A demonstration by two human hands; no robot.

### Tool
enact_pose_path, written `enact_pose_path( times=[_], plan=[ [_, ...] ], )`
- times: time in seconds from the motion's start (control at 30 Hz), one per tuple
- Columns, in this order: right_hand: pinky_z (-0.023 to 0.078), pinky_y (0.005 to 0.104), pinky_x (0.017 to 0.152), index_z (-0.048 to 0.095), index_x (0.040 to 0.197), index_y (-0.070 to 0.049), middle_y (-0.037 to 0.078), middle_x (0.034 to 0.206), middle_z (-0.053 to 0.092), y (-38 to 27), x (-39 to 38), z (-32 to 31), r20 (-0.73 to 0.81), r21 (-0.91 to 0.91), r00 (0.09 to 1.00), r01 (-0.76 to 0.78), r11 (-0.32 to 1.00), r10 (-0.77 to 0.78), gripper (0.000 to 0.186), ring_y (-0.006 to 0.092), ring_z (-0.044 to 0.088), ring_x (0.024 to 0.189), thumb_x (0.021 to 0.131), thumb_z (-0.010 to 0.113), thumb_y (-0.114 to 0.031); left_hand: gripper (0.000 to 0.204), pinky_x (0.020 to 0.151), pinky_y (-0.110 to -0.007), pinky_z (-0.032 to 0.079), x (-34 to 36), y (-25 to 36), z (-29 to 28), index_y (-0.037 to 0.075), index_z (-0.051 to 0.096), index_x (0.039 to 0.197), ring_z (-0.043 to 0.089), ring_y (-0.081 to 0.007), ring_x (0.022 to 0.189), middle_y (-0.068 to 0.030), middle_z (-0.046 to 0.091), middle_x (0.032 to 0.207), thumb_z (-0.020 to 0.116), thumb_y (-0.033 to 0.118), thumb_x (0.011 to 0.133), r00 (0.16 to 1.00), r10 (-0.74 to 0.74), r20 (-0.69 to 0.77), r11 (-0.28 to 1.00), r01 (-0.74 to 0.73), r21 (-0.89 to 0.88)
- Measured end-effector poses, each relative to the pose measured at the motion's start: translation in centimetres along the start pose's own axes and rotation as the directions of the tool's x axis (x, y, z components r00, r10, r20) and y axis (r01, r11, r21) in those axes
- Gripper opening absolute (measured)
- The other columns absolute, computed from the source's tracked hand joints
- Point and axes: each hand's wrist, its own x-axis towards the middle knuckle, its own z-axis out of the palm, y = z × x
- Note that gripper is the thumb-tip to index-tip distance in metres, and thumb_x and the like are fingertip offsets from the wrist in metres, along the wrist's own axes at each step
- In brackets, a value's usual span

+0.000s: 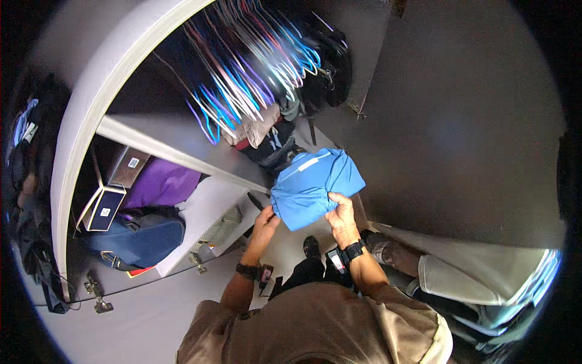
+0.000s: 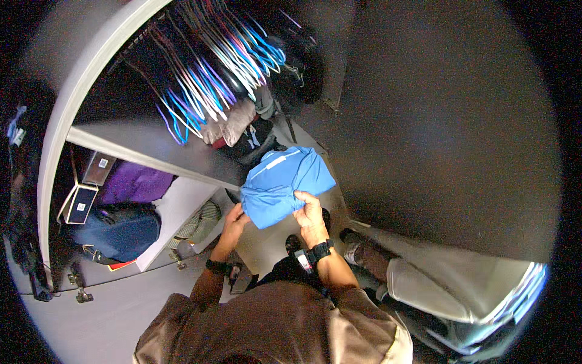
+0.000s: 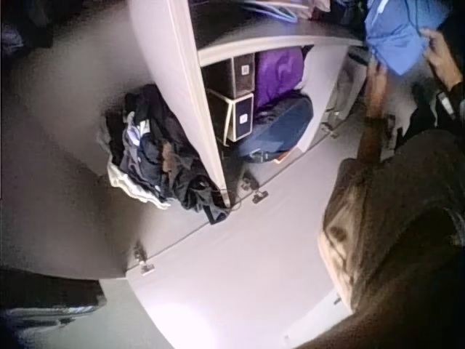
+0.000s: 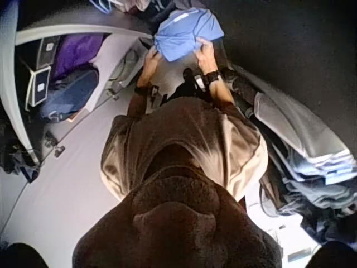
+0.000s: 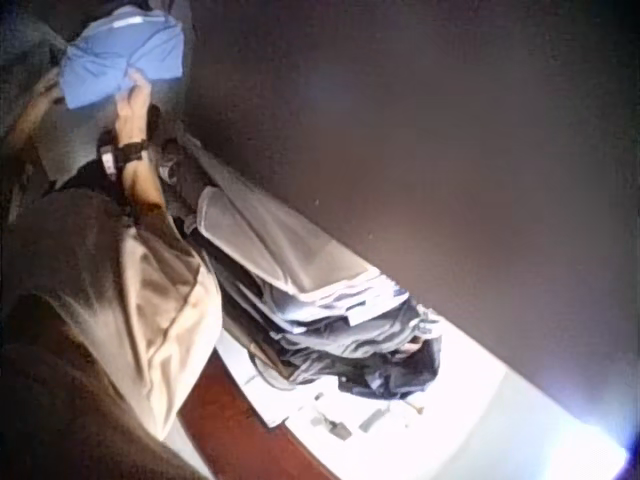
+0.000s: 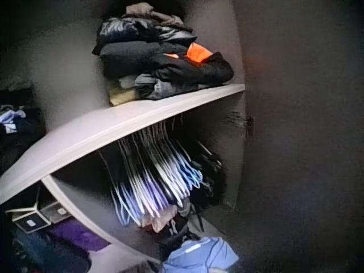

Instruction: The person folds three shirts individually on a table and places each one onto a shelf inside a closet.

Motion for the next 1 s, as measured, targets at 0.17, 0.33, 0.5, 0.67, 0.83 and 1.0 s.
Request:
enact_pose_path(
  times=[0.17,0.33,0.5,0.67,0.83,1.0],
  plan=[
    [0.049,0.0443,0.094,0.056,0.118,0.005,0.015,0.114,0.064,1.1,6.9,3.3,0.002,-0.035,0.999,-0.053,0.998,0.053,0.044,0.0293,0.063,0.101,0.075,0.063,-0.003,0.025,0.085,-0.032,0.049,-3.4,7.1,-1.1,0.003,0.065,0.113,0.063,-0.0191,0.095,-0.0133,0.068,0.105,0.053,0.003,0.091,0.94,0.204,-0.274,0.894,-0.065,0.443],
    [0.046,0.0392,0.096,0.06,0.111,0.001,0.014,0.113,0.062,4.2,13.0,9.7,0.219,-0.167,0.973,-0.038,0.985,0.075,0.033,0.0252,0.059,0.105,0.079,0.063,-0.007,0.019,0.085,-0.038,0.05,-5.6,11.2,-4.4,-0.001,0.068,0.098,0.064,-0.0297,0.092,-0.0169,0.068,0.1,0.053,0.003,0.086,0.65,0.683,-0.334,0.565,-0.179,0.806],
    [0.041,0.0383,0.097,0.062,0.114,-0.004,0.015,0.118,0.06,6.4,18.6,15.6,0.773,-0.603,0.616,0.788,0.125,-0.151,0.029,0.0294,0.056,0.111,0.086,0.055,-0.009,0.015,0.074,-0.041,0.049,-4.7,9.6,-9.3,0.001,0.065,0.094,0.062,-0.0325,0.083,-0.0163,0.066,0.09,0.055,0.005,0.084,0.609,0.752,-0.252,0.35,-0.045,0.936],
    [0.045,0.0356,0.093,0.062,0.113,-0.005,0.015,0.117,0.06,13.4,30.3,11.2,0.805,-0.562,0.463,0.796,-0.226,-0.372,0.033,0.0296,0.057,0.111,0.081,0.064,-0.015,0.023,0.086,-0.048,0.041,-3.3,8.8,-9.1,0.001,0.063,0.101,0.054,-0.0391,0.093,-0.0193,0.062,0.098,0.051,0.01,0.084,0.694,0.697,-0.182,0.151,0.107,0.983],
    [0.047,0.0334,0.089,0.062,0.108,-0.01,0.01,0.108,0.059,17.4,40.4,4.6,0.555,-0.658,0.62,0.735,0.163,-0.555,0.054,0.0242,0.056,0.107,0.057,0.069,0.005,0.031,0.092,-0.049,0.037,-1.7,7.9,-8.4,-0.003,0.061,0.107,0.05,-0.0412,0.101,-0.0236,0.058,0.107,0.048,0.013,0.085,0.747,0.622,-0.234,0.217,0.122,0.968],
    [0.048,0.0357,0.08,0.061,0.107,-0.007,0.011,0.104,0.06,17.7,40.2,8.8,0.158,-0.195,0.969,0.218,0.956,-0.189,0.046,0.0238,0.058,0.093,0.061,0.071,-0.005,0.037,0.093,-0.049,0.034,-2.6,8.7,-9.2,-0.006,0.057,0.114,0.048,-0.0412,0.104,-0.026,0.054,0.112,0.046,0.019,0.091,0.713,0.65,-0.263,0.223,0.152,0.963]
  ],
)
